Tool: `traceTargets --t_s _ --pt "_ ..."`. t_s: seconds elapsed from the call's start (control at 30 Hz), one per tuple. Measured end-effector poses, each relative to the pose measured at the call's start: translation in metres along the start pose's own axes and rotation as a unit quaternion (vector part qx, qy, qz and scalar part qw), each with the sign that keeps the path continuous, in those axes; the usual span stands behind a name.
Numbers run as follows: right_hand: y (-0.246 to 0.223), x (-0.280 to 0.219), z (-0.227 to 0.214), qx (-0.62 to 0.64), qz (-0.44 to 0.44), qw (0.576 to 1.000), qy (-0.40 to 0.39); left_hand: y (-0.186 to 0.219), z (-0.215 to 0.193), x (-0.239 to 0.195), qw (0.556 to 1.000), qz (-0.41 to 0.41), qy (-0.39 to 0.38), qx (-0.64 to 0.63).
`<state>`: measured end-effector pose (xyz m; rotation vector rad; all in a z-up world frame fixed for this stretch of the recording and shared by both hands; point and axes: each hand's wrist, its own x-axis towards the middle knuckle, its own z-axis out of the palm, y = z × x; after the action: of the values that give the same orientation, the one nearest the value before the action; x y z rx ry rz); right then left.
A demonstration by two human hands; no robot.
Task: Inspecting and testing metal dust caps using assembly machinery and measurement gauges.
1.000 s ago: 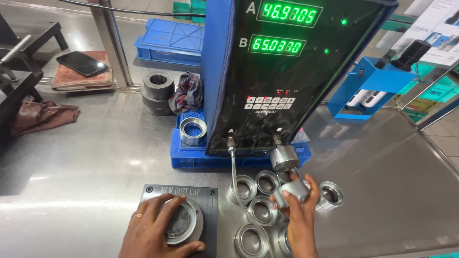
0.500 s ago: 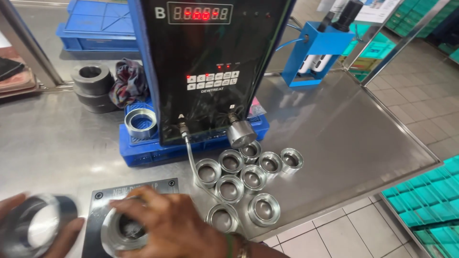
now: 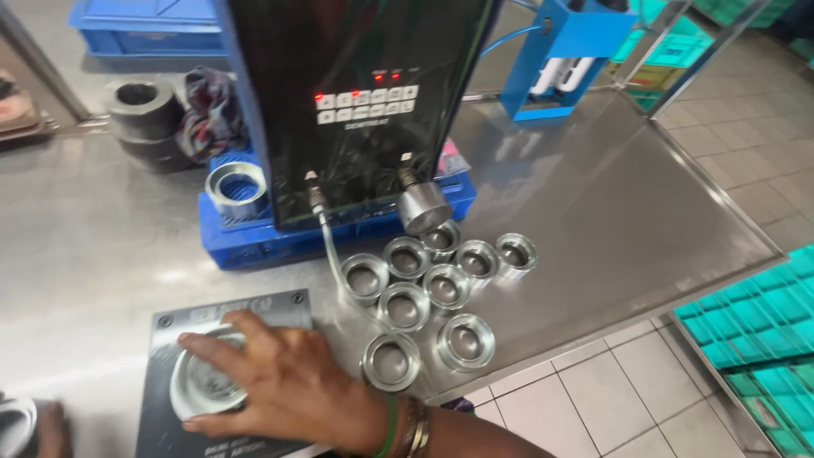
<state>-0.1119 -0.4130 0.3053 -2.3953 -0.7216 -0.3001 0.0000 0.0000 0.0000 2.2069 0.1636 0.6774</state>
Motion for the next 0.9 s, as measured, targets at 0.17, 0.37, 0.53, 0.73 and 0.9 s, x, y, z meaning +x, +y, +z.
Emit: traceTargets --t_s 0.17,0.37,0.53,0.73,0.9 --pt "0.034 -0.039 -0.076 0.051 0.109 0.993 0.010 0.344 -0.079 -0.029 0.977 0.181 -0.026 0.108" --pt "0.102 -0.135 -0.114 -0.248 0.376 0.876 -0.175 0.401 -0.063 -0.050 0.983 0.138 -0.091 -0.081" --pt "0.158 -0.184 -0.074 -0.204 0.334 0.920 -0.036 0.393 -0.038 -0.049 0.981 0.134 -0.090 -0.110" --pt "0.167 -0.153 -0.087 0.229 0.377 0.879 0.183 0.368 -0.030 -0.049 0.986 0.104 -0.098 -0.089" --pt "0.178 -0.090 -0.066 0.367 0.287 0.818 0.339 0.379 -0.034 -0.047 0.983 0.116 -0.095 -0.102"
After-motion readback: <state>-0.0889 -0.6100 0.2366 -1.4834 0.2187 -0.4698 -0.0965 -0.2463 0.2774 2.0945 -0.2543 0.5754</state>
